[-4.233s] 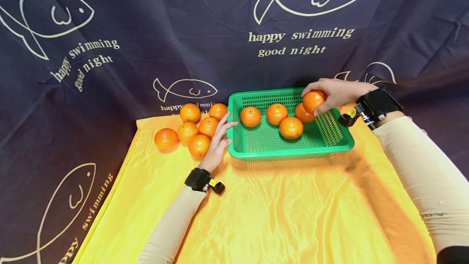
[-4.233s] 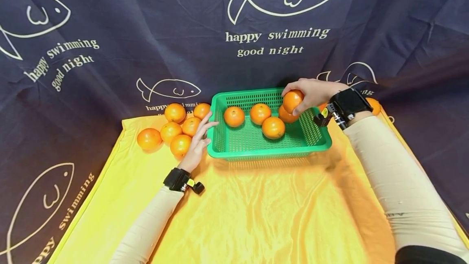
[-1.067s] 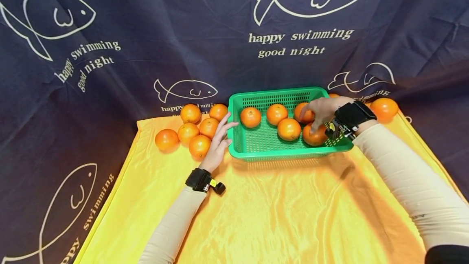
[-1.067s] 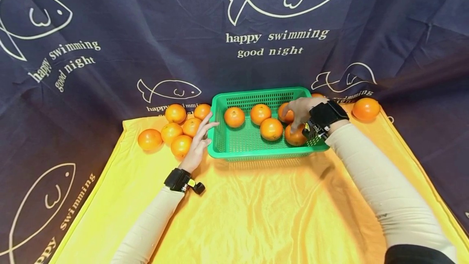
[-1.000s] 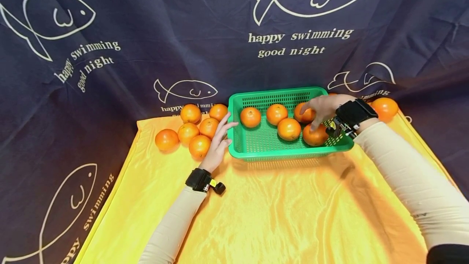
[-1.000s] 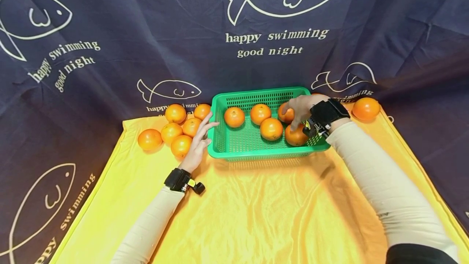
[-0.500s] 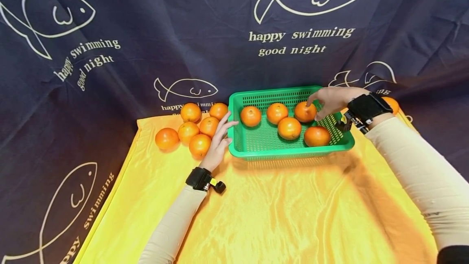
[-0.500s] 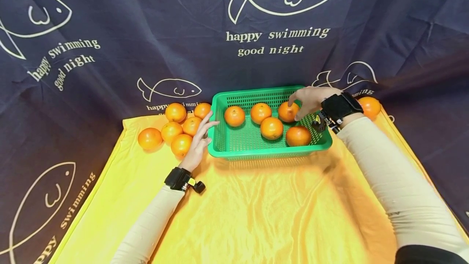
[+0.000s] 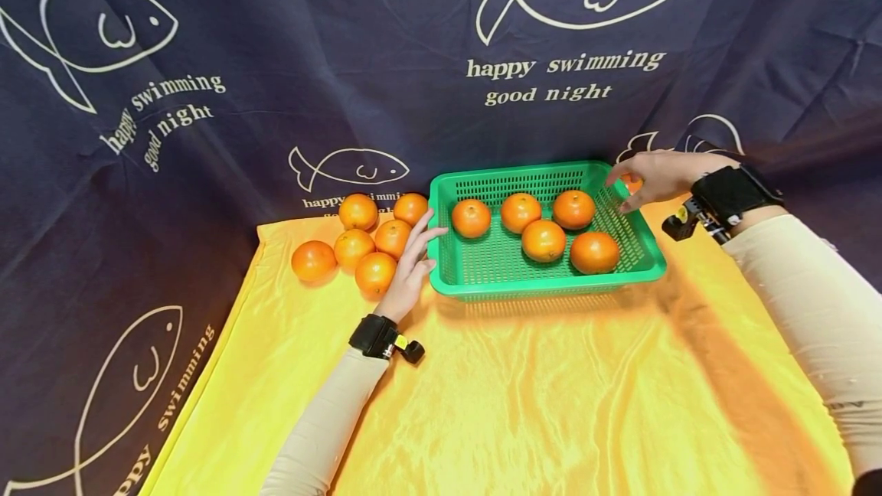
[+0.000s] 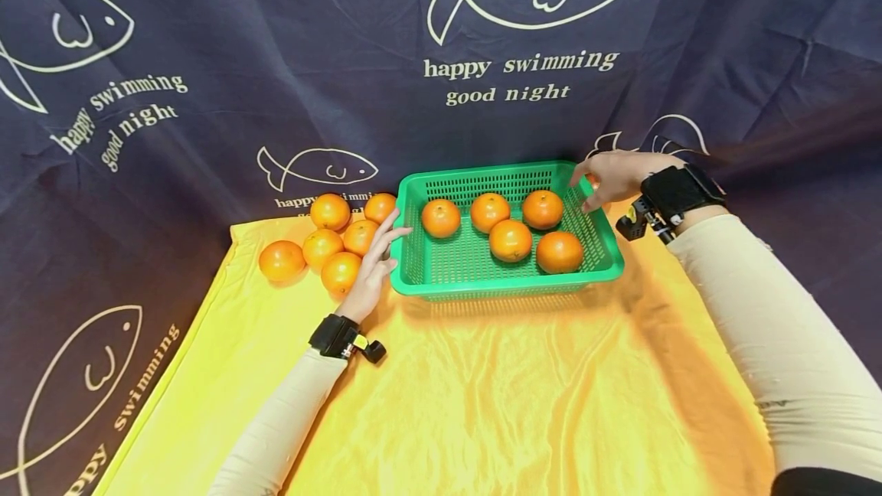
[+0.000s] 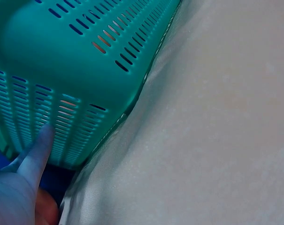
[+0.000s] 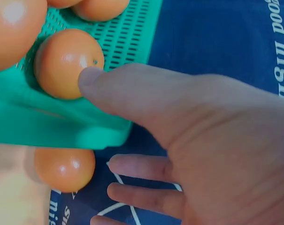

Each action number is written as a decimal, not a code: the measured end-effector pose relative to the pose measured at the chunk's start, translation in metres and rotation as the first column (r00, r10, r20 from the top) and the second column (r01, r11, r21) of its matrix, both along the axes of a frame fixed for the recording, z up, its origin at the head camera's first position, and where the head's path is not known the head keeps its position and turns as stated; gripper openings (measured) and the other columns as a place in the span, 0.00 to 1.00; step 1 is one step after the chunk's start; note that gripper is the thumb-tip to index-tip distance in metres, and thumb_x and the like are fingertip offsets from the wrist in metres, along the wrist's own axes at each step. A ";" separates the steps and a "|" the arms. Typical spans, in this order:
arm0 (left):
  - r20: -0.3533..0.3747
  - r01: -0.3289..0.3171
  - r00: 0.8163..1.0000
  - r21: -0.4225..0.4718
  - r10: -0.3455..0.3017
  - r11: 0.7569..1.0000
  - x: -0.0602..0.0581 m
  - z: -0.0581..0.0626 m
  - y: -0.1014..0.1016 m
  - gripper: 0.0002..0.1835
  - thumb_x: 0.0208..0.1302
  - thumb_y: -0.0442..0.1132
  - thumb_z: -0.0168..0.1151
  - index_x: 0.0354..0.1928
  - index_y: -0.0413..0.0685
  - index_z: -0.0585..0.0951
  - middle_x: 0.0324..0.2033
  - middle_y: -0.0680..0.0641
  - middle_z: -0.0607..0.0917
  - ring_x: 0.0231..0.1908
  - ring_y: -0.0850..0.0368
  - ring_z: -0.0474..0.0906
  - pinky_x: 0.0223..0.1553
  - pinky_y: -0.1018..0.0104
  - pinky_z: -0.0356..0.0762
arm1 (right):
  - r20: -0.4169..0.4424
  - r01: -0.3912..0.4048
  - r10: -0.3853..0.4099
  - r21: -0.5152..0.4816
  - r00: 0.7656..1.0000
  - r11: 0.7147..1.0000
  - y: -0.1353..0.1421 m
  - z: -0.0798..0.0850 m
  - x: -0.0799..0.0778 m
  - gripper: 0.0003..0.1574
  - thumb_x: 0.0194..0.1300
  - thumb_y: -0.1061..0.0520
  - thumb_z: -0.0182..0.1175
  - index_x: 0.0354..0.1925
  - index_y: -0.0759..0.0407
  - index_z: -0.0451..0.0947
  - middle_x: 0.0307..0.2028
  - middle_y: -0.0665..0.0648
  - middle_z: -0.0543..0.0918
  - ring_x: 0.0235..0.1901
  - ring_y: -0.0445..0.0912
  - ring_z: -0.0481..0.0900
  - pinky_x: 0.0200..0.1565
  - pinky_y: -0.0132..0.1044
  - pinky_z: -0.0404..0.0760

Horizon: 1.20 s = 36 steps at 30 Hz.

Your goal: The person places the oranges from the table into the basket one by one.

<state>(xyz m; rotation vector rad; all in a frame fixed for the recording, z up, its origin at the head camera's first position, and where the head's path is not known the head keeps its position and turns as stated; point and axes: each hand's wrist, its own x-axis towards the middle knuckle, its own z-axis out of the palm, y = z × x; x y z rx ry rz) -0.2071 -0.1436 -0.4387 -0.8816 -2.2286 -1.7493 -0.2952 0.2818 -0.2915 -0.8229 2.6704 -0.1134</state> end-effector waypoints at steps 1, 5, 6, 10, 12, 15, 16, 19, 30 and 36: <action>0.000 0.000 1.000 0.000 0.000 1.000 0.000 0.000 0.000 0.29 0.61 0.23 0.44 0.66 0.35 0.72 0.78 0.32 0.50 0.76 0.37 0.49 0.66 0.23 0.51 | -0.005 -0.004 0.004 0.000 1.000 1.000 0.002 0.000 0.000 0.35 0.59 0.49 0.70 0.61 0.61 0.76 0.54 0.71 0.82 0.51 0.64 0.80 0.51 0.61 0.78; -0.001 0.002 1.000 0.001 -0.002 1.000 0.000 0.001 -0.001 0.29 0.61 0.23 0.44 0.66 0.36 0.72 0.78 0.32 0.50 0.76 0.38 0.49 0.67 0.23 0.51 | -0.024 -0.008 0.008 -0.006 1.000 1.000 0.011 -0.001 0.000 0.34 0.57 0.51 0.71 0.59 0.62 0.77 0.52 0.68 0.82 0.46 0.59 0.80 0.46 0.57 0.80; -0.003 0.002 1.000 0.002 -0.002 1.000 0.000 0.001 -0.001 0.29 0.61 0.23 0.44 0.66 0.36 0.72 0.78 0.32 0.50 0.76 0.37 0.49 0.67 0.23 0.51 | -0.030 -0.004 0.004 -0.007 1.000 1.000 0.014 -0.001 0.000 0.34 0.57 0.51 0.71 0.59 0.62 0.77 0.52 0.68 0.82 0.47 0.60 0.80 0.47 0.57 0.80; -0.002 0.000 1.000 0.000 0.000 1.000 0.000 0.001 -0.002 0.29 0.61 0.23 0.43 0.66 0.36 0.72 0.78 0.32 0.50 0.76 0.37 0.49 0.67 0.24 0.51 | -0.014 0.028 -0.028 -0.017 1.000 0.999 0.024 -0.005 -0.002 0.34 0.56 0.51 0.72 0.59 0.63 0.77 0.53 0.72 0.82 0.51 0.66 0.79 0.50 0.61 0.79; 0.000 -0.002 1.000 -0.001 0.002 1.000 0.001 0.001 -0.003 0.29 0.61 0.23 0.43 0.66 0.36 0.72 0.78 0.32 0.50 0.76 0.37 0.49 0.67 0.23 0.51 | 0.005 0.046 -0.046 -0.021 0.999 0.999 0.030 -0.006 -0.002 0.35 0.56 0.51 0.72 0.59 0.64 0.76 0.54 0.73 0.81 0.53 0.67 0.78 0.51 0.62 0.79; 0.001 -0.012 1.000 -0.006 0.012 1.000 -0.001 -0.002 -0.003 0.30 0.60 0.22 0.43 0.66 0.38 0.72 0.78 0.34 0.50 0.76 0.39 0.49 0.66 0.23 0.51 | 0.020 0.060 -0.059 -0.011 0.998 0.998 0.038 -0.007 -0.002 0.36 0.56 0.50 0.72 0.59 0.64 0.76 0.53 0.72 0.81 0.51 0.66 0.78 0.50 0.62 0.78; 0.000 -0.012 1.000 -0.006 0.012 1.000 -0.001 -0.002 -0.003 0.30 0.60 0.22 0.43 0.66 0.38 0.72 0.78 0.34 0.50 0.76 0.39 0.49 0.66 0.23 0.51 | 0.024 0.066 -0.066 -0.006 0.998 0.998 0.042 -0.007 -0.002 0.36 0.56 0.50 0.72 0.59 0.65 0.76 0.53 0.73 0.81 0.51 0.66 0.78 0.50 0.62 0.79; -0.004 -0.010 1.000 -0.001 0.010 1.000 -0.002 -0.003 -0.003 0.30 0.60 0.23 0.43 0.66 0.38 0.72 0.78 0.34 0.50 0.76 0.39 0.49 0.66 0.23 0.51 | 0.022 0.093 -0.094 0.023 0.995 0.995 0.052 -0.008 -0.001 0.38 0.56 0.48 0.72 0.59 0.66 0.76 0.53 0.74 0.81 0.49 0.66 0.79 0.49 0.62 0.78; -0.017 0.019 1.000 0.014 -0.019 1.000 0.001 0.003 0.000 0.26 0.64 0.23 0.45 0.65 0.31 0.71 0.77 0.29 0.49 0.75 0.31 0.48 0.66 0.22 0.50 | 0.053 0.116 -0.120 0.069 0.991 0.991 0.083 -0.012 0.000 0.43 0.55 0.46 0.73 0.59 0.74 0.74 0.56 0.80 0.76 0.47 0.63 0.81 0.49 0.60 0.80; -0.016 0.013 1.000 0.014 -0.013 1.000 0.001 0.002 -0.001 0.26 0.63 0.24 0.45 0.64 0.31 0.71 0.77 0.29 0.50 0.75 0.31 0.49 0.66 0.22 0.51 | 0.033 0.148 -0.151 0.062 0.988 0.987 0.088 -0.016 0.001 0.44 0.53 0.48 0.74 0.59 0.75 0.73 0.55 0.80 0.77 0.47 0.64 0.82 0.50 0.60 0.79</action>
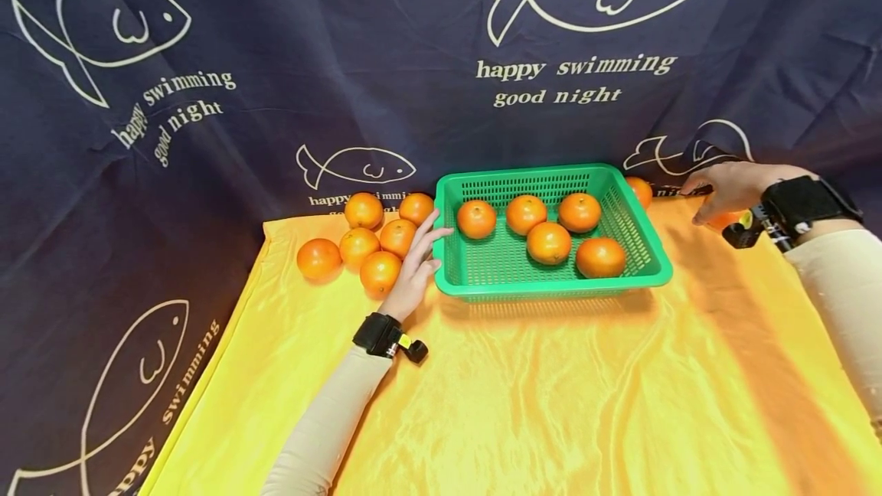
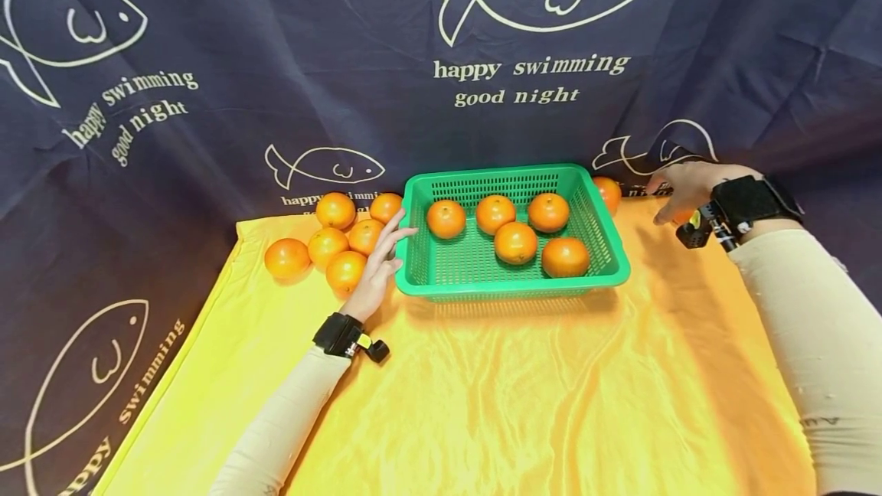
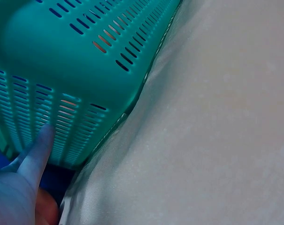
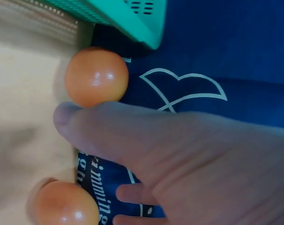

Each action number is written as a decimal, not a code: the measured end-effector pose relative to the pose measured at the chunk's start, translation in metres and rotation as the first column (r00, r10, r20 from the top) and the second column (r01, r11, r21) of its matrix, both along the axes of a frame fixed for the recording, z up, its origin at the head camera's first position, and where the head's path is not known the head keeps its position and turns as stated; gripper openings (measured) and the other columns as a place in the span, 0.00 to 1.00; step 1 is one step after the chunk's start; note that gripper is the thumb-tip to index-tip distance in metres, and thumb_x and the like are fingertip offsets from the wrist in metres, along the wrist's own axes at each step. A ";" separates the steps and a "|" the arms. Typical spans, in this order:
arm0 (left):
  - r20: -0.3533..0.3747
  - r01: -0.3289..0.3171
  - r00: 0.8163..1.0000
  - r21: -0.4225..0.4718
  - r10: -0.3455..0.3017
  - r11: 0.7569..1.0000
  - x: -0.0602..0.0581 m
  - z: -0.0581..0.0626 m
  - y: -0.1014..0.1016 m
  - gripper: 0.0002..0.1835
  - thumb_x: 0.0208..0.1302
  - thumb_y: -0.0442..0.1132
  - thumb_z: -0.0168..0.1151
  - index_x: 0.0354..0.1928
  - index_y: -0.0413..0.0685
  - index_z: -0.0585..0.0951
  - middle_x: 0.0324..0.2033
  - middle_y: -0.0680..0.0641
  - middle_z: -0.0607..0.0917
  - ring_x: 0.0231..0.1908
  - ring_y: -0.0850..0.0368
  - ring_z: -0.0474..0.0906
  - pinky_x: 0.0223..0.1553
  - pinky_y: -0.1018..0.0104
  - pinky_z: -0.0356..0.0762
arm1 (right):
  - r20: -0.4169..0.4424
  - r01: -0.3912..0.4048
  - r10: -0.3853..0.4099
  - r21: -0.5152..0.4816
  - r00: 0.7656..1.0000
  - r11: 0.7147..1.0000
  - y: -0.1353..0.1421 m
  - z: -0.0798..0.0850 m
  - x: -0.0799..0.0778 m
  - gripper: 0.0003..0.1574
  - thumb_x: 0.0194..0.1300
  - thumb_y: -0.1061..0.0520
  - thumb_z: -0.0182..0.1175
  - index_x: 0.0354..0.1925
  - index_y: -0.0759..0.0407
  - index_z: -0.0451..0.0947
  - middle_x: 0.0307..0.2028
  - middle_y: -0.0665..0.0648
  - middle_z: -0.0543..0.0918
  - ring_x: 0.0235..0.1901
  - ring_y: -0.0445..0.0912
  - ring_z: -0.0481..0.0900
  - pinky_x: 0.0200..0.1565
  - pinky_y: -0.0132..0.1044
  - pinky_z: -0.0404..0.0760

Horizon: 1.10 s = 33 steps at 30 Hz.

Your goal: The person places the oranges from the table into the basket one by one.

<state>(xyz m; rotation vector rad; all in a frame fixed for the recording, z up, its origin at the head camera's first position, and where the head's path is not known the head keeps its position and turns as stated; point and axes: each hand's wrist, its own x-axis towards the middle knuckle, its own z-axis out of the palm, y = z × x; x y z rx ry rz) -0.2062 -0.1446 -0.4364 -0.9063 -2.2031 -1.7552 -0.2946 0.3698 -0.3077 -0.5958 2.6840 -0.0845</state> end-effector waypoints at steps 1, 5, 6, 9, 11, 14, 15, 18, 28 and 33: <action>-0.001 0.000 1.000 -0.001 0.000 1.000 0.000 0.000 0.000 0.26 0.63 0.24 0.45 0.65 0.31 0.71 0.77 0.29 0.50 0.75 0.31 0.49 0.66 0.22 0.51 | -0.017 0.008 -0.008 0.004 1.000 1.000 0.001 -0.001 0.000 0.45 0.52 0.47 0.74 0.59 0.74 0.73 0.55 0.79 0.77 0.48 0.65 0.81 0.50 0.61 0.79; -0.003 0.004 1.000 0.002 -0.004 1.000 -0.001 -0.001 0.000 0.26 0.63 0.24 0.45 0.65 0.31 0.71 0.77 0.29 0.50 0.75 0.30 0.48 0.66 0.21 0.51 | -0.087 0.046 -0.045 0.010 0.995 0.999 0.004 -0.007 0.000 0.48 0.48 0.43 0.76 0.59 0.71 0.74 0.53 0.77 0.80 0.51 0.68 0.76 0.54 0.66 0.74; -0.003 0.004 1.000 0.002 -0.004 1.000 -0.001 -0.001 0.000 0.26 0.63 0.24 0.45 0.65 0.31 0.71 0.77 0.29 0.50 0.75 0.30 0.48 0.66 0.22 0.51 | -0.105 0.048 -0.047 0.010 0.993 0.999 0.005 -0.009 0.000 0.49 0.47 0.43 0.76 0.59 0.71 0.74 0.53 0.77 0.80 0.52 0.69 0.75 0.54 0.66 0.74; -0.006 0.007 1.000 0.003 -0.007 1.000 -0.002 -0.001 0.000 0.26 0.63 0.24 0.45 0.65 0.32 0.71 0.77 0.29 0.49 0.75 0.30 0.48 0.66 0.21 0.50 | -0.129 0.081 -0.079 0.008 0.988 0.997 0.010 -0.015 -0.002 0.49 0.47 0.41 0.76 0.58 0.71 0.74 0.51 0.76 0.80 0.52 0.71 0.72 0.55 0.68 0.71; -0.004 0.004 1.000 0.000 -0.004 1.000 -0.002 -0.002 0.000 0.27 0.63 0.24 0.45 0.65 0.32 0.71 0.77 0.29 0.49 0.75 0.30 0.48 0.66 0.21 0.50 | -0.130 0.107 -0.106 0.003 0.986 0.994 0.014 -0.019 -0.003 0.50 0.48 0.41 0.75 0.59 0.72 0.73 0.51 0.78 0.79 0.53 0.73 0.69 0.56 0.70 0.70; -0.001 0.001 1.000 -0.004 -0.001 1.000 -0.002 -0.001 0.000 0.27 0.62 0.23 0.44 0.65 0.32 0.71 0.77 0.29 0.49 0.75 0.31 0.48 0.66 0.21 0.50 | -0.123 0.167 -0.166 0.002 0.978 0.986 0.021 -0.025 -0.004 0.52 0.50 0.38 0.73 0.61 0.72 0.71 0.53 0.80 0.77 0.54 0.75 0.64 0.55 0.71 0.69; 0.001 0.000 1.000 -0.005 0.000 1.000 -0.002 -0.001 0.000 0.28 0.62 0.23 0.44 0.65 0.33 0.71 0.77 0.29 0.49 0.75 0.31 0.48 0.66 0.21 0.50 | -0.126 0.188 -0.186 0.002 0.975 0.982 0.024 -0.027 -0.004 0.53 0.50 0.38 0.73 0.61 0.72 0.71 0.53 0.81 0.76 0.53 0.75 0.63 0.54 0.71 0.70; 0.004 0.000 1.000 -0.002 0.000 1.000 -0.002 -0.001 0.000 0.28 0.62 0.23 0.44 0.65 0.33 0.72 0.77 0.30 0.50 0.75 0.32 0.48 0.66 0.21 0.50 | -0.131 0.238 -0.236 0.000 0.963 0.971 0.031 -0.034 -0.004 0.54 0.50 0.36 0.72 0.62 0.72 0.69 0.55 0.82 0.73 0.53 0.75 0.61 0.52 0.72 0.71; 0.009 -0.002 1.000 -0.007 0.002 1.000 -0.002 -0.002 0.000 0.28 0.62 0.23 0.44 0.66 0.33 0.71 0.78 0.30 0.49 0.76 0.34 0.48 0.66 0.22 0.50 | -0.141 0.398 -0.407 -0.088 0.903 0.913 0.052 -0.058 -0.001 0.62 0.50 0.28 0.66 0.65 0.70 0.60 0.50 0.85 0.58 0.48 0.79 0.59 0.45 0.75 0.70; 0.017 -0.011 1.000 -0.014 0.011 1.000 -0.002 -0.001 0.001 0.29 0.60 0.21 0.43 0.65 0.34 0.72 0.78 0.31 0.50 0.76 0.35 0.49 0.66 0.22 0.51 | -0.185 0.433 -0.452 -0.134 0.873 0.891 0.055 -0.071 0.001 0.61 0.53 0.32 0.66 0.65 0.72 0.56 0.48 0.86 0.55 0.44 0.82 0.60 0.44 0.75 0.69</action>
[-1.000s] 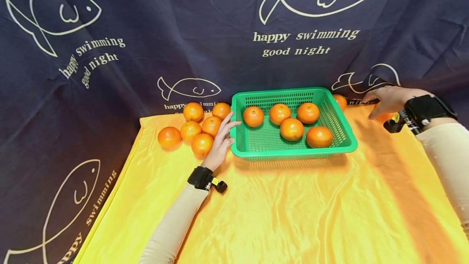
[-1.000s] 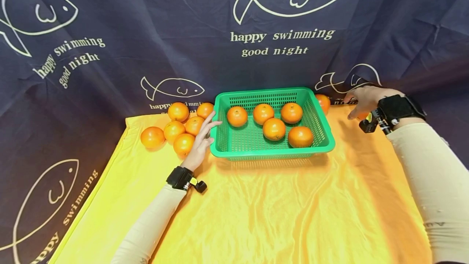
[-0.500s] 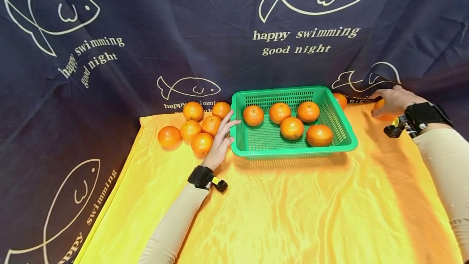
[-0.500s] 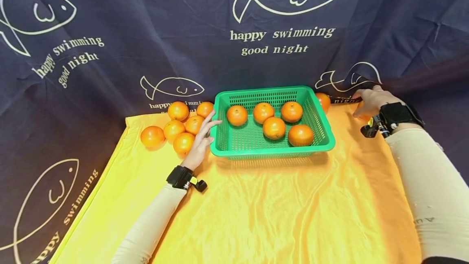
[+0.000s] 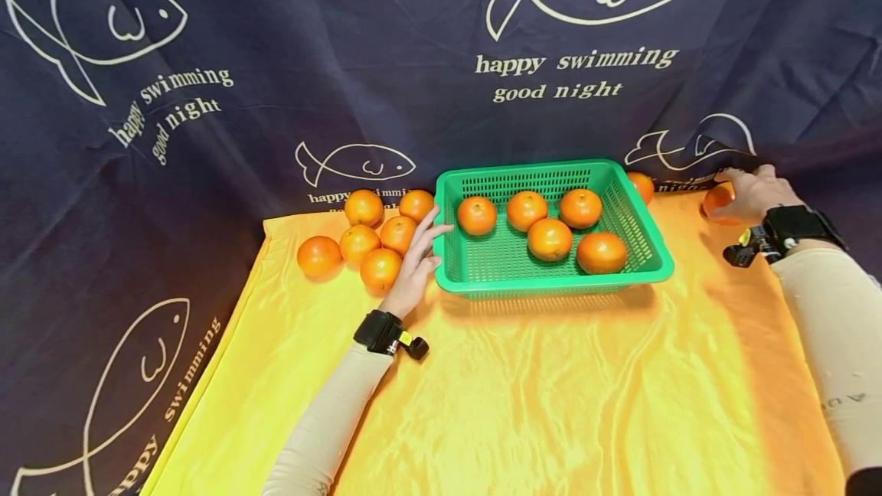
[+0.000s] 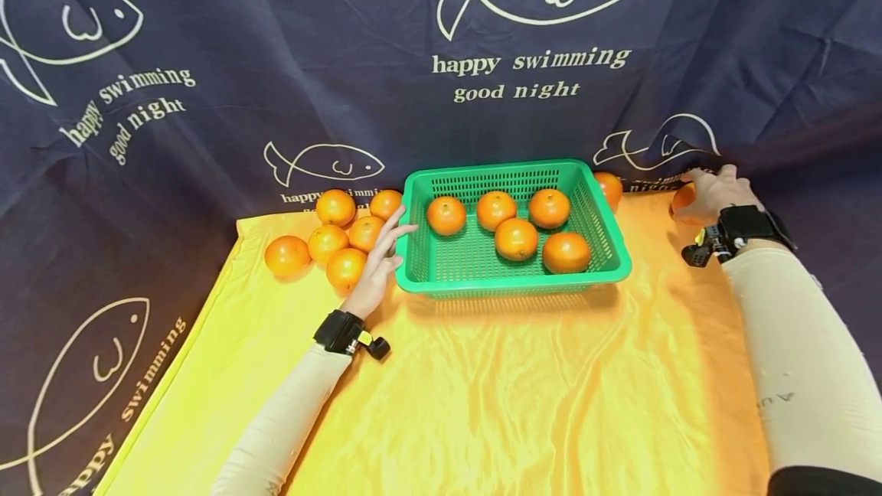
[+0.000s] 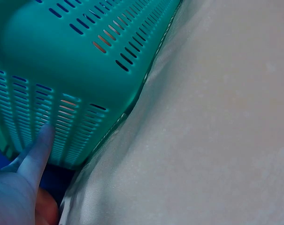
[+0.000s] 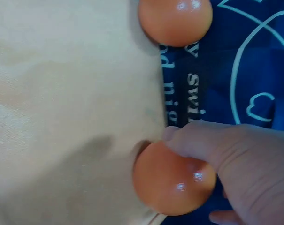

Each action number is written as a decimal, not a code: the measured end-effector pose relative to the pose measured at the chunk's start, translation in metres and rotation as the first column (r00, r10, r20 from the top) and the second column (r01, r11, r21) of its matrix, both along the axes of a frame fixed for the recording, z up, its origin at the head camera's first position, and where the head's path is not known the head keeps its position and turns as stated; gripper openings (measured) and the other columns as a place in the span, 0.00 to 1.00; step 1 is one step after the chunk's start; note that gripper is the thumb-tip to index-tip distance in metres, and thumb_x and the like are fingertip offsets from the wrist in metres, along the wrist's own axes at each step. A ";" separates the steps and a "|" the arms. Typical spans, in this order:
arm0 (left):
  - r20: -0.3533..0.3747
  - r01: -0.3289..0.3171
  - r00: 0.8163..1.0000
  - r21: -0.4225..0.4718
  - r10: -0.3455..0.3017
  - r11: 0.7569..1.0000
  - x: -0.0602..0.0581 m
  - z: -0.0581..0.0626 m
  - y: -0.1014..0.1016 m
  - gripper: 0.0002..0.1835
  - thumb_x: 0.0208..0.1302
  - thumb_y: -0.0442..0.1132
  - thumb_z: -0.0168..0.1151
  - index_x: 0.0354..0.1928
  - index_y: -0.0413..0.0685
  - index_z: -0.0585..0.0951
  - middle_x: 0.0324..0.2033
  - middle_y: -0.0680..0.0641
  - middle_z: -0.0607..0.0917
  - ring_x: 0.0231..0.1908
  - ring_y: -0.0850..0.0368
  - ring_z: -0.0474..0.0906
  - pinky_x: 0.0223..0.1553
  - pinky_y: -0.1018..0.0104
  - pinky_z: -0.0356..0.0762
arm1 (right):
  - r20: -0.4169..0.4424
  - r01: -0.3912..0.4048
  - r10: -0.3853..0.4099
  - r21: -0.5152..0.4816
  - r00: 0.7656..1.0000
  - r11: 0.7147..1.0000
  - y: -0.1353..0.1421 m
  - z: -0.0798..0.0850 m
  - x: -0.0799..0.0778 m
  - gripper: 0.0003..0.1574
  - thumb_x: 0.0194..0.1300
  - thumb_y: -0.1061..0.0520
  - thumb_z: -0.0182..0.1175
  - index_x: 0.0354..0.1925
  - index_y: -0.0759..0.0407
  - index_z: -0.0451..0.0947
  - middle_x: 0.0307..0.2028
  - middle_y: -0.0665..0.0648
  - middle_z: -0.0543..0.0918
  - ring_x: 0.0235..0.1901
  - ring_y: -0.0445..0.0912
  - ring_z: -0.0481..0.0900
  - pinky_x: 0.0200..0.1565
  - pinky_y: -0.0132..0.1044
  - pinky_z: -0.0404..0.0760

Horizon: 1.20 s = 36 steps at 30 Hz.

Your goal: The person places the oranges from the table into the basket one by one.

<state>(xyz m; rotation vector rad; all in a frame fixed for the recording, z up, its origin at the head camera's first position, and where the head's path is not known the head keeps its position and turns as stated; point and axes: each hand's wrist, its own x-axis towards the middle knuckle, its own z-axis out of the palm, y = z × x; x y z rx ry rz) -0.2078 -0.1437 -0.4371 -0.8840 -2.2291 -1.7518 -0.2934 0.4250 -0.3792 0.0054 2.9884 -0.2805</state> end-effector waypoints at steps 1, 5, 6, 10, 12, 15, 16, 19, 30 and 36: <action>0.002 0.001 1.000 0.001 -0.001 1.000 0.000 0.000 0.000 0.29 0.60 0.21 0.43 0.66 0.34 0.72 0.78 0.31 0.49 0.76 0.35 0.49 0.66 0.22 0.51 | -0.010 0.008 -0.008 -0.004 1.000 1.000 0.000 -0.002 0.000 0.59 0.54 0.34 0.67 0.65 0.72 0.56 0.48 0.86 0.55 0.44 0.83 0.60 0.44 0.75 0.70; 0.004 0.005 1.000 0.002 -0.005 1.000 0.001 0.002 0.000 0.29 0.60 0.21 0.43 0.66 0.34 0.72 0.78 0.31 0.49 0.76 0.36 0.49 0.66 0.22 0.50 | -0.028 0.035 -0.036 -0.025 0.999 0.999 -0.001 -0.009 0.000 0.56 0.55 0.40 0.68 0.67 0.70 0.55 0.48 0.86 0.53 0.42 0.84 0.60 0.42 0.77 0.70; 0.003 0.004 1.000 0.001 -0.004 1.000 0.001 0.002 0.000 0.29 0.60 0.22 0.43 0.66 0.35 0.72 0.78 0.31 0.49 0.76 0.36 0.49 0.66 0.22 0.50 | -0.030 0.042 -0.043 -0.032 0.999 0.999 -0.001 -0.010 0.000 0.55 0.55 0.41 0.68 0.68 0.69 0.55 0.49 0.87 0.53 0.42 0.84 0.60 0.42 0.77 0.70; 0.002 0.005 1.000 -0.003 -0.005 1.000 0.001 0.001 0.000 0.29 0.61 0.22 0.43 0.66 0.35 0.72 0.78 0.31 0.50 0.76 0.37 0.48 0.67 0.23 0.51 | -0.048 0.059 -0.062 -0.049 0.997 0.997 -0.002 -0.016 0.001 0.54 0.56 0.43 0.67 0.69 0.67 0.55 0.50 0.89 0.52 0.42 0.85 0.59 0.40 0.80 0.70; 0.001 0.002 1.000 -0.003 -0.002 1.000 0.000 0.000 0.000 0.29 0.60 0.23 0.43 0.66 0.34 0.72 0.78 0.31 0.50 0.76 0.37 0.49 0.67 0.23 0.51 | -0.055 0.065 -0.068 -0.057 0.996 0.996 -0.002 -0.020 0.001 0.53 0.56 0.44 0.67 0.70 0.67 0.55 0.50 0.89 0.52 0.42 0.85 0.59 0.40 0.79 0.70; 0.001 0.002 1.000 -0.001 -0.002 1.000 0.000 0.000 0.000 0.29 0.60 0.23 0.43 0.65 0.33 0.72 0.78 0.31 0.50 0.76 0.38 0.49 0.67 0.23 0.51 | -0.056 0.074 -0.078 -0.069 0.995 0.995 -0.001 -0.025 0.001 0.54 0.56 0.45 0.67 0.70 0.66 0.55 0.51 0.91 0.51 0.42 0.85 0.58 0.40 0.79 0.69; 0.002 -0.001 1.000 0.000 0.001 1.000 0.000 0.000 0.000 0.28 0.60 0.23 0.43 0.65 0.33 0.72 0.78 0.31 0.50 0.76 0.38 0.49 0.67 0.23 0.51 | -0.056 0.076 -0.080 -0.072 0.995 0.994 -0.001 -0.027 0.000 0.54 0.56 0.45 0.67 0.71 0.65 0.54 0.52 0.91 0.51 0.42 0.85 0.58 0.41 0.78 0.69; 0.005 -0.002 1.000 -0.007 0.002 1.000 0.001 0.002 0.000 0.28 0.61 0.23 0.43 0.65 0.33 0.72 0.78 0.31 0.50 0.76 0.38 0.49 0.67 0.23 0.51 | -0.056 0.080 -0.085 -0.083 0.995 0.993 0.000 -0.032 0.000 0.57 0.55 0.44 0.69 0.72 0.66 0.54 0.52 0.91 0.52 0.42 0.83 0.58 0.42 0.75 0.68; -0.009 -0.009 1.000 -0.003 0.009 1.000 -0.016 -0.023 -0.004 0.31 0.61 0.23 0.43 0.67 0.41 0.72 0.80 0.39 0.49 0.77 0.44 0.48 0.68 0.24 0.50 | -0.139 0.098 -0.115 -0.127 0.984 0.987 0.003 -0.042 -0.001 0.46 0.56 0.51 0.67 0.66 0.67 0.60 0.49 0.87 0.55 0.40 0.81 0.61 0.42 0.72 0.68; -0.013 -0.024 1.000 -0.007 0.024 1.000 -0.018 -0.028 -0.004 0.31 0.60 0.25 0.44 0.67 0.46 0.73 0.80 0.45 0.50 0.77 0.50 0.49 0.69 0.26 0.52 | -0.156 0.101 -0.126 -0.160 0.980 0.982 0.005 -0.045 0.000 0.40 0.58 0.55 0.65 0.63 0.67 0.61 0.50 0.86 0.54 0.41 0.81 0.59 0.44 0.73 0.65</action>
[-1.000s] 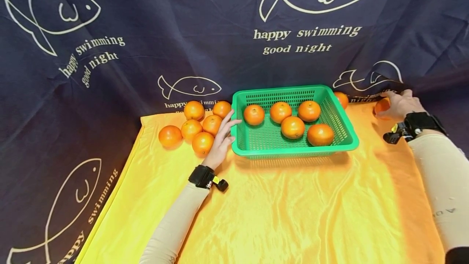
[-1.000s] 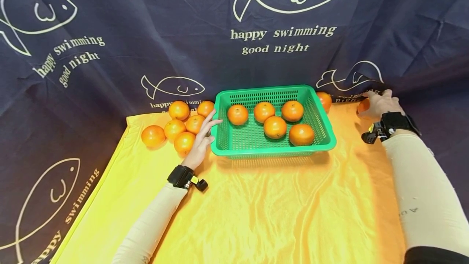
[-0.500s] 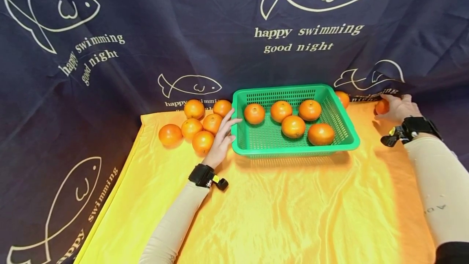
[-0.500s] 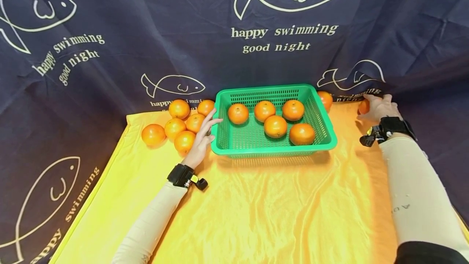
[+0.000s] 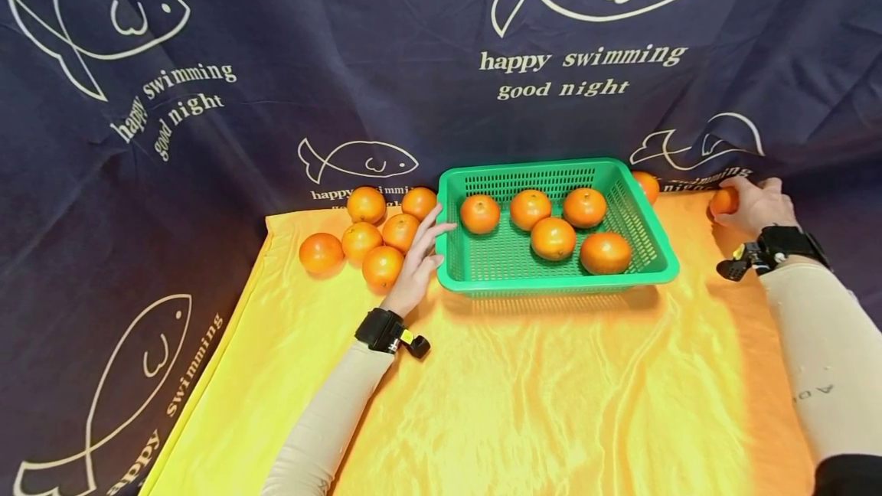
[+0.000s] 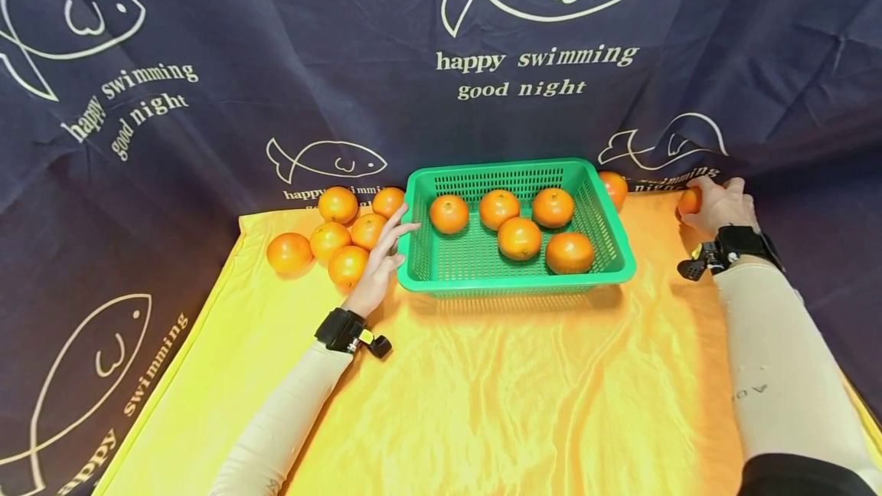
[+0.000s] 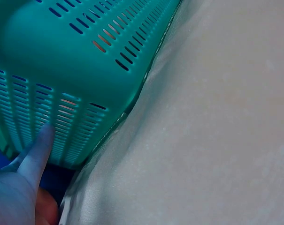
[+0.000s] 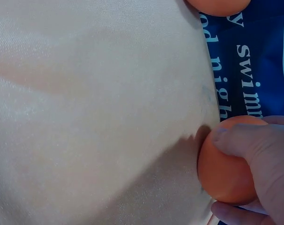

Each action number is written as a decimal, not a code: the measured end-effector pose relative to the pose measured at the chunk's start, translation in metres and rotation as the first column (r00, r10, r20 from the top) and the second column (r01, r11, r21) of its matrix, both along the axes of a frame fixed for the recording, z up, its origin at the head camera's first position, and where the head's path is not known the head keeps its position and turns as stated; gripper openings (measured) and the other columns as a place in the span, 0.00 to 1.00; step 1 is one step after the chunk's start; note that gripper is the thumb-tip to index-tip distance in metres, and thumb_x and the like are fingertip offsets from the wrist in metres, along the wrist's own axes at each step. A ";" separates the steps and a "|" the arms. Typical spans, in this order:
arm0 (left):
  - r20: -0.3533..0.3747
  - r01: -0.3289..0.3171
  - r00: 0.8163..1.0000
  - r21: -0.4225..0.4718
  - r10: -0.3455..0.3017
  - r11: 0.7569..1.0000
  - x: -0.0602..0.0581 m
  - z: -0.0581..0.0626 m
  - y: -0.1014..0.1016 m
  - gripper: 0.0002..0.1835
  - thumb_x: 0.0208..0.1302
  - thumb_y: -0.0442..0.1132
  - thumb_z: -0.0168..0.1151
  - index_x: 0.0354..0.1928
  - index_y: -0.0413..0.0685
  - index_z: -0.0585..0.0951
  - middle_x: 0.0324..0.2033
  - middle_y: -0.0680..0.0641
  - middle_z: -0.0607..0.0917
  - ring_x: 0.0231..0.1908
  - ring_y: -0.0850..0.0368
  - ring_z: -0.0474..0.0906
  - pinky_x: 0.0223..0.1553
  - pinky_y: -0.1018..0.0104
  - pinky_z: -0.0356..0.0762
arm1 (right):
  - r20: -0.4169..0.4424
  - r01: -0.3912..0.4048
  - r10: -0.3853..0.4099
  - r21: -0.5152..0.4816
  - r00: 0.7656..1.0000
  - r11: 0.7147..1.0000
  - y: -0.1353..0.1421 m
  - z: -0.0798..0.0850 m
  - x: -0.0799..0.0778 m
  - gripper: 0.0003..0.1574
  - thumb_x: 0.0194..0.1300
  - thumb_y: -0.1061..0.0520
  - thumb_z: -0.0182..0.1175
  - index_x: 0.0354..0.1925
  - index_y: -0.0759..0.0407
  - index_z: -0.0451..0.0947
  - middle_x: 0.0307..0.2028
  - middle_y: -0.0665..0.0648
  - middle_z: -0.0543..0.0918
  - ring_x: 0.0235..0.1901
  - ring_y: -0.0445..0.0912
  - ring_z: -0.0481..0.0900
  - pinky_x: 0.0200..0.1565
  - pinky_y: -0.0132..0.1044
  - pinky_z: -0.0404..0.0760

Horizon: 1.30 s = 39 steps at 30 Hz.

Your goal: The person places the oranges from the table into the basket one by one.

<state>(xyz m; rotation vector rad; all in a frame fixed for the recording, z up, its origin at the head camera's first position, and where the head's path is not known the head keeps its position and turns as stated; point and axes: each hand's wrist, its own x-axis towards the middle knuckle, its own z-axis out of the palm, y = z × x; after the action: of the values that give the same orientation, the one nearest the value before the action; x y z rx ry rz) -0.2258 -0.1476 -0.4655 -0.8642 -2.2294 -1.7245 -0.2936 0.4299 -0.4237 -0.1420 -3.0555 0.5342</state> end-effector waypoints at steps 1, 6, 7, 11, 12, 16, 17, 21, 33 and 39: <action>0.000 0.000 1.000 0.000 0.000 1.000 0.000 0.000 0.000 0.32 0.60 0.25 0.43 0.67 0.46 0.73 0.80 0.44 0.50 0.77 0.50 0.49 0.69 0.26 0.52 | -0.002 -0.001 0.001 0.001 1.000 1.000 0.000 0.000 0.000 0.40 0.58 0.56 0.65 0.63 0.67 0.61 0.49 0.86 0.54 0.41 0.81 0.59 0.44 0.73 0.65; -0.002 0.008 1.000 0.004 -0.008 1.000 0.003 0.004 0.001 0.32 0.59 0.22 0.42 0.67 0.42 0.72 0.80 0.39 0.49 0.77 0.45 0.48 0.67 0.23 0.51 | -0.004 -0.002 0.002 0.005 1.000 1.000 0.000 0.000 0.001 0.40 0.58 0.56 0.65 0.63 0.68 0.60 0.48 0.86 0.54 0.41 0.81 0.59 0.43 0.73 0.66; -0.003 0.011 1.000 0.004 -0.011 1.000 0.004 0.007 0.001 0.31 0.59 0.21 0.42 0.67 0.40 0.72 0.79 0.37 0.49 0.77 0.43 0.47 0.67 0.23 0.51 | -0.002 -0.001 0.001 0.006 1.000 1.000 0.000 0.000 0.001 0.40 0.58 0.56 0.65 0.63 0.68 0.60 0.48 0.86 0.54 0.41 0.81 0.59 0.43 0.73 0.66; 0.002 0.021 1.000 0.001 -0.021 1.000 0.012 0.021 0.004 0.30 0.59 0.22 0.43 0.66 0.35 0.72 0.78 0.32 0.49 0.77 0.38 0.48 0.66 0.22 0.51 | 0.006 0.003 -0.003 0.009 1.000 1.000 0.001 0.001 0.000 0.40 0.57 0.55 0.65 0.63 0.68 0.60 0.47 0.85 0.55 0.40 0.80 0.60 0.41 0.72 0.67; 0.006 0.022 1.000 0.001 -0.022 1.000 0.014 0.025 0.004 0.29 0.60 0.22 0.43 0.65 0.34 0.72 0.78 0.31 0.49 0.77 0.37 0.48 0.66 0.23 0.51 | 0.008 0.004 -0.004 0.011 1.000 1.000 0.001 0.001 0.000 0.41 0.57 0.55 0.66 0.63 0.68 0.60 0.47 0.85 0.55 0.40 0.80 0.60 0.41 0.72 0.67; 0.006 0.021 1.000 0.001 -0.021 1.000 0.018 0.031 0.005 0.28 0.60 0.24 0.44 0.65 0.32 0.72 0.77 0.29 0.50 0.76 0.35 0.48 0.67 0.22 0.51 | 0.001 -0.007 0.007 0.027 1.000 1.000 0.001 0.003 0.001 0.41 0.56 0.55 0.66 0.62 0.69 0.61 0.45 0.84 0.56 0.39 0.80 0.61 0.40 0.71 0.67; 0.005 0.021 1.000 0.002 -0.021 1.000 0.018 0.031 0.005 0.28 0.60 0.24 0.44 0.65 0.32 0.72 0.77 0.29 0.50 0.76 0.35 0.48 0.67 0.22 0.50 | -0.003 -0.008 0.009 0.032 1.000 0.999 0.002 0.004 0.002 0.41 0.56 0.55 0.66 0.62 0.69 0.61 0.45 0.84 0.57 0.39 0.80 0.61 0.40 0.71 0.68; 0.004 0.024 1.000 0.007 -0.024 1.000 0.018 0.030 0.005 0.27 0.61 0.24 0.44 0.65 0.32 0.72 0.77 0.30 0.50 0.76 0.35 0.48 0.67 0.22 0.50 | -0.026 -0.014 0.014 0.034 1.000 0.999 0.002 0.009 0.003 0.41 0.57 0.52 0.66 0.62 0.68 0.62 0.44 0.84 0.57 0.37 0.80 0.62 0.38 0.71 0.67; 0.017 0.023 1.000 0.008 -0.023 1.000 0.019 0.028 0.003 0.29 0.60 0.22 0.43 0.66 0.34 0.72 0.78 0.32 0.49 0.76 0.37 0.48 0.67 0.22 0.50 | -0.079 -0.007 0.008 0.005 0.997 1.000 0.003 0.038 0.003 0.40 0.59 0.53 0.66 0.64 0.65 0.62 0.50 0.88 0.55 0.41 0.83 0.60 0.40 0.74 0.66; 0.016 0.028 0.999 0.004 -0.028 1.000 0.018 0.028 0.003 0.29 0.61 0.22 0.43 0.66 0.36 0.72 0.78 0.32 0.49 0.77 0.37 0.47 0.66 0.22 0.49 | -0.079 -0.040 0.040 0.008 0.996 0.999 0.004 0.040 0.002 0.42 0.61 0.47 0.65 0.65 0.65 0.63 0.49 0.86 0.57 0.42 0.81 0.61 0.39 0.72 0.66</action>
<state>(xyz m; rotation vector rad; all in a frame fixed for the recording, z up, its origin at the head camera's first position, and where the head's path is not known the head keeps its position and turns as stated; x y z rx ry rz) -0.2081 -0.1442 -0.4374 -0.8873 -2.2340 -1.7538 -0.2913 0.4334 -0.3833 -0.0577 -2.9882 0.5192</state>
